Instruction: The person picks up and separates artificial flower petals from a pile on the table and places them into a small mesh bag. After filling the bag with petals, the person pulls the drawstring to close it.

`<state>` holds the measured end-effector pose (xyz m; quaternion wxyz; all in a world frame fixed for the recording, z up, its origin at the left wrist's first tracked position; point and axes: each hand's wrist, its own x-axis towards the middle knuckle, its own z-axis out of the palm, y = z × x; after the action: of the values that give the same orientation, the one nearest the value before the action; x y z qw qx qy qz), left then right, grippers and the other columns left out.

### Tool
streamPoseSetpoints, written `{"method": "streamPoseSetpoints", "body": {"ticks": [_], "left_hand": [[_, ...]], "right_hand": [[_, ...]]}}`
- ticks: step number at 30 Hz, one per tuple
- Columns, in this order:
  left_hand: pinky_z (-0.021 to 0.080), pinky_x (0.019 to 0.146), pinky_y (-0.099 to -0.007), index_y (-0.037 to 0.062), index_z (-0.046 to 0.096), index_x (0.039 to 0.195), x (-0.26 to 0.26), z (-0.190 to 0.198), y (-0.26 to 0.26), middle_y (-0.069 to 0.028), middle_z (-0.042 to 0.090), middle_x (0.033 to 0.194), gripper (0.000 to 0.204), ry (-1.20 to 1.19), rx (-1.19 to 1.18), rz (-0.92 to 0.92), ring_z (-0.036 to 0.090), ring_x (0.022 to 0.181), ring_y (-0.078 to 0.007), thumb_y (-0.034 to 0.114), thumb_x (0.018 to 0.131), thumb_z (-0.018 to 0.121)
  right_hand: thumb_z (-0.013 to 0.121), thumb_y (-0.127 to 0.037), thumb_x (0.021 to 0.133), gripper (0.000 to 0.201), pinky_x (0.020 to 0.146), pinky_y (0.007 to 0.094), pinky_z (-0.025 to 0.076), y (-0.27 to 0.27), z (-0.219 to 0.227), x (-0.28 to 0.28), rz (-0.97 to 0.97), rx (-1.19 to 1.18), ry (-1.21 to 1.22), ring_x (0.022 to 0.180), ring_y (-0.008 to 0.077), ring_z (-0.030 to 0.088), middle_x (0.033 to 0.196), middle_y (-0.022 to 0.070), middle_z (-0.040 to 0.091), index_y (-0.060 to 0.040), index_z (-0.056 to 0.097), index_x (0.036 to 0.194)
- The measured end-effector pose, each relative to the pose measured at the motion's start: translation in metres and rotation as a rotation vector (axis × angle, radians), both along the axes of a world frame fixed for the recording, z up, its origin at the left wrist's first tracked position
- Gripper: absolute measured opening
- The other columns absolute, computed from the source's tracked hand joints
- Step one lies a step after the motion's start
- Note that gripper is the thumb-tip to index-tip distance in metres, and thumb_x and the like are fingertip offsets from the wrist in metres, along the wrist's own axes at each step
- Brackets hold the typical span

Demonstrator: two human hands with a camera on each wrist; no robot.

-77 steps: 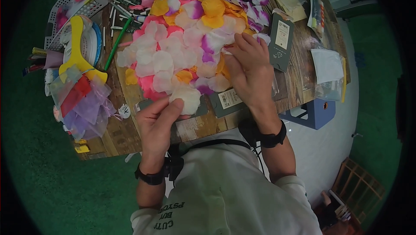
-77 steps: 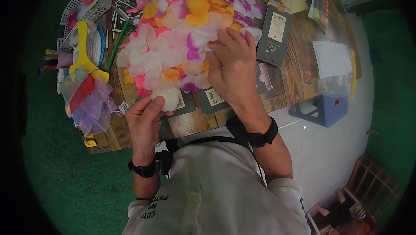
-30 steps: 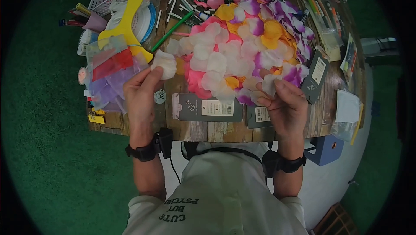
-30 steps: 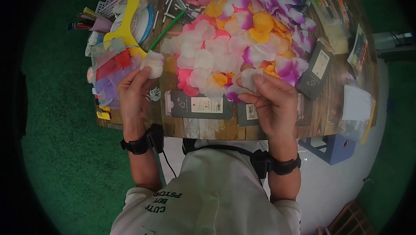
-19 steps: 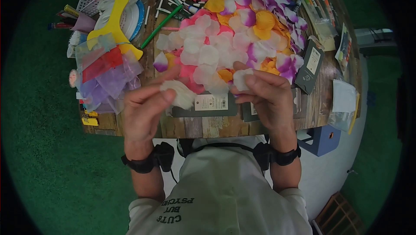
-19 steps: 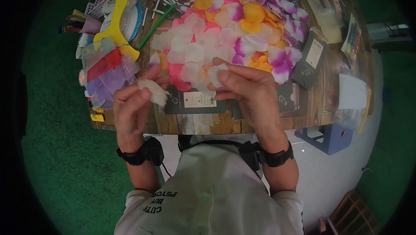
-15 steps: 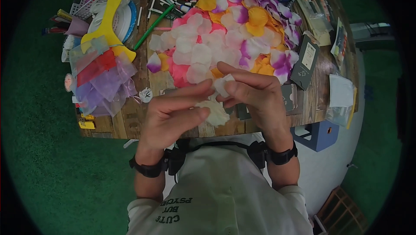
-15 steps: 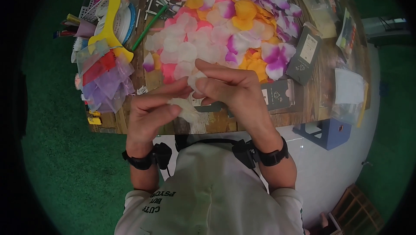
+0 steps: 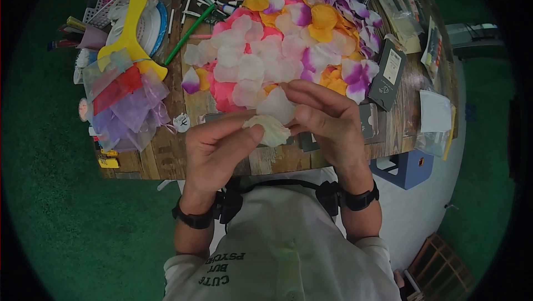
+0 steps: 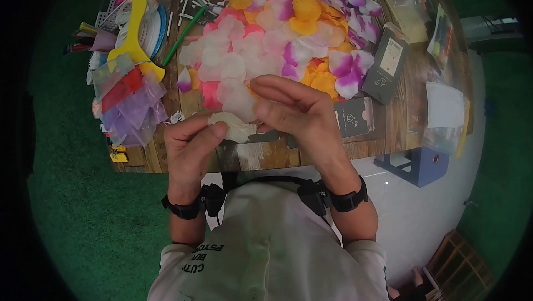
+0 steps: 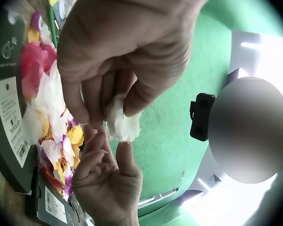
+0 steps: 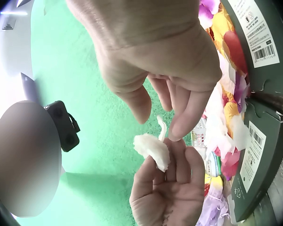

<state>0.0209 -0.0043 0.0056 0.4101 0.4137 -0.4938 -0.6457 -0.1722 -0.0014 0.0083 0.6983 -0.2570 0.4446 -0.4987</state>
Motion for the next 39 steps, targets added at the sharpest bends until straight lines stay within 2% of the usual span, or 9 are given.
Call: {"method": "streamPoseSetpoints", "body": {"ticks": [8,11,14,16,21,26,28,32,39], "left_hand": [[0.047,0.072,-0.0224,-0.0054,0.063,0.104,-0.006,0.001,0.003,-0.0087,0.065,0.093,0.021,0.038,0.053,-0.018,0.058,0.082,-0.0084,0.0,0.084,0.061],[0.047,0.07,-0.021,-0.0054,0.063,0.103,-0.013,0.0,0.002,-0.0072,0.066,0.09,0.02,0.006,0.139,0.122,0.058,0.079,-0.0072,0.002,0.084,0.061],[0.047,0.067,-0.0198,-0.0052,0.064,0.101,-0.017,0.004,-0.001,-0.006,0.066,0.087,0.019,0.024,0.237,0.181,0.058,0.076,-0.0066,0.005,0.085,0.06],[0.048,0.066,-0.0199,-0.005,0.064,0.101,-0.02,0.005,-0.001,-0.0058,0.066,0.087,0.019,-0.001,0.21,0.161,0.059,0.075,-0.0068,0.005,0.086,0.06],[0.051,0.067,-0.0223,-0.005,0.064,0.101,-0.024,-0.002,0.007,-0.0061,0.065,0.087,0.019,-0.12,0.069,0.104,0.06,0.075,-0.0076,0.006,0.087,0.058],[0.049,0.064,-0.0215,-0.0048,0.063,0.104,-0.031,-0.003,0.014,-0.0069,0.066,0.087,0.021,0.052,0.164,0.094,0.06,0.074,-0.0098,0.006,0.087,0.056],[0.043,0.058,-0.0189,-0.0031,0.064,0.104,-0.031,-0.006,0.016,-0.0018,0.062,0.08,0.021,0.019,0.138,0.08,0.054,0.069,-0.0052,0.009,0.088,0.057],[0.034,0.048,-0.0167,-0.0012,0.065,0.101,-0.024,-0.009,0.016,0.0059,0.055,0.067,0.022,-0.056,0.125,-0.041,0.045,0.06,0.0012,0.016,0.088,0.059],[0.03,0.046,-0.0166,-0.001,0.062,0.106,-0.026,-0.008,0.016,0.0075,0.051,0.063,0.028,-0.019,0.167,-0.068,0.041,0.058,0.0023,0.02,0.087,0.061]], "right_hand": [[0.064,-0.004,0.081,0.028,0.061,0.0247,0.051,0.004,0.0,0.002,0.027,0.036,0.167,0.078,0.0141,0.063,0.095,0.013,0.066,0.0044,0.061,0.108],[0.063,-0.003,0.081,0.022,0.067,0.0255,0.05,0.01,0.004,0.003,-0.171,-0.039,0.215,0.079,0.0149,0.062,0.091,0.0113,0.067,0.0043,0.064,0.102],[0.064,-0.001,0.079,0.021,0.077,0.0271,0.048,0.015,0.009,-0.005,-0.254,-0.206,0.468,0.088,0.0185,0.063,0.098,0.0139,0.066,0.0044,0.065,0.099],[0.065,0.001,0.076,0.018,0.085,0.0284,0.045,0.016,0.01,-0.009,-0.018,-0.601,0.612,0.097,0.0219,0.061,0.108,0.0183,0.063,0.0049,0.067,0.094],[0.066,0.001,0.075,0.016,0.085,0.0297,0.045,0.014,0.001,0.005,-0.009,-0.671,0.795,0.102,0.0238,0.06,0.117,0.0215,0.058,0.0053,0.067,0.091],[0.065,0.001,0.076,0.025,0.083,0.0295,0.046,0.02,-0.009,0.007,-0.079,-0.646,0.837,0.103,0.0217,0.059,0.117,0.0204,0.058,0.0051,0.064,0.101],[0.065,0.001,0.077,0.03,0.074,0.0278,0.05,0.023,-0.008,0.008,-0.093,-0.423,0.718,0.083,0.0194,0.065,0.104,0.0196,0.063,0.0025,0.061,0.106],[0.066,-0.001,0.078,0.031,0.07,0.0231,0.048,0.027,-0.004,0.002,0.015,-0.172,0.494,0.08,0.0103,0.06,0.091,0.0133,0.067,0.0027,0.06,0.108],[0.067,-0.002,0.075,0.019,0.059,0.0218,0.046,0.031,-0.012,0.009,-0.064,-0.451,0.914,0.063,0.0096,0.059,0.072,0.0108,0.065,0.0034,0.065,0.093]]}}
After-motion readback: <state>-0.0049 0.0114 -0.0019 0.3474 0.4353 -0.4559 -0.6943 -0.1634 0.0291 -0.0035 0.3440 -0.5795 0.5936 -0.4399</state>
